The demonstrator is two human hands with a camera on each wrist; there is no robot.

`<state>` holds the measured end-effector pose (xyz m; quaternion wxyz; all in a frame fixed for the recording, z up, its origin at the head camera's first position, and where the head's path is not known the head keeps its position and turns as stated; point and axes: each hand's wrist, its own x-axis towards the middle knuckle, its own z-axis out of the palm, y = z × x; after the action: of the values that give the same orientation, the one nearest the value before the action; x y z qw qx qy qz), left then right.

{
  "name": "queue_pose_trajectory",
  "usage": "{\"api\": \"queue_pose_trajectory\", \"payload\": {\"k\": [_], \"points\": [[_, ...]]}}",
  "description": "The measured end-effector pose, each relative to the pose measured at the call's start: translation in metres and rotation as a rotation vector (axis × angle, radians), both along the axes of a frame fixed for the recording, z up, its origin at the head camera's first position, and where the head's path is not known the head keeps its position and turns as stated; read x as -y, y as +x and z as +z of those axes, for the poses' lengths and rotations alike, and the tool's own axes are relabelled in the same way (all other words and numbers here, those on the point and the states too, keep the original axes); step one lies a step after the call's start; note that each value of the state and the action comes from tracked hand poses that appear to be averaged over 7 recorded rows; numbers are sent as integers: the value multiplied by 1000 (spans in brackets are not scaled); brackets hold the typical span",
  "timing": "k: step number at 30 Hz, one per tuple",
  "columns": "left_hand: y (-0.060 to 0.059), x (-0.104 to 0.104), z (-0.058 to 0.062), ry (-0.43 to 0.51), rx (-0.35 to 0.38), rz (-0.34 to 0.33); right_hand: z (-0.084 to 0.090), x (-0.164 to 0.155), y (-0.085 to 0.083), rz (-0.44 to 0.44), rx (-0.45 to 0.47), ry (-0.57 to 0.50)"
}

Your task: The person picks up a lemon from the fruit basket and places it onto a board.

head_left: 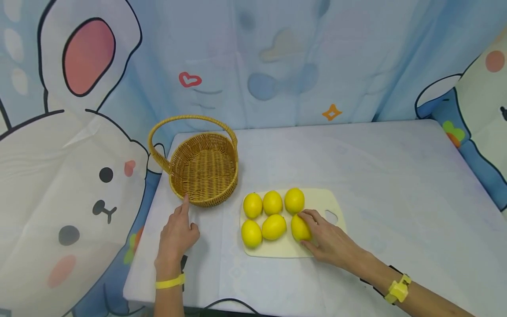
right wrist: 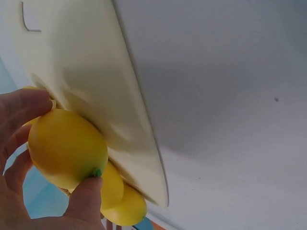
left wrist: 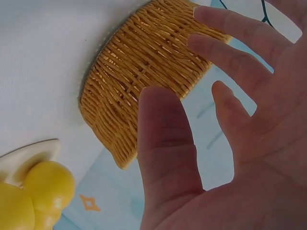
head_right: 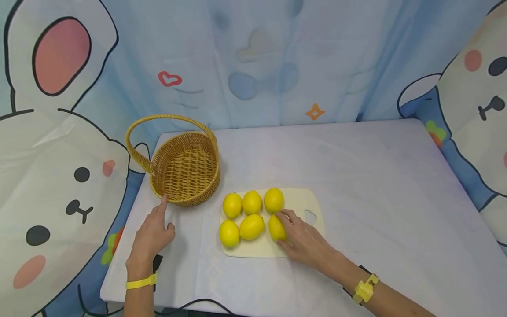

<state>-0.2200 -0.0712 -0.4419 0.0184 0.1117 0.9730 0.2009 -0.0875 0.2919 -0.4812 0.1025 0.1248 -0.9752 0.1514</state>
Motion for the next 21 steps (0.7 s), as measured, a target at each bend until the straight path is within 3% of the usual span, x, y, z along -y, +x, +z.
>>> {"api": "queue_pose_trajectory", "payload": {"k": [6,21], "points": [[0,-1,0,8,3,3,-4,5,-1,-6,3,-38],[1,-3,-2,11,-1,0,-3,4,1,-55,-6,-9]]}}
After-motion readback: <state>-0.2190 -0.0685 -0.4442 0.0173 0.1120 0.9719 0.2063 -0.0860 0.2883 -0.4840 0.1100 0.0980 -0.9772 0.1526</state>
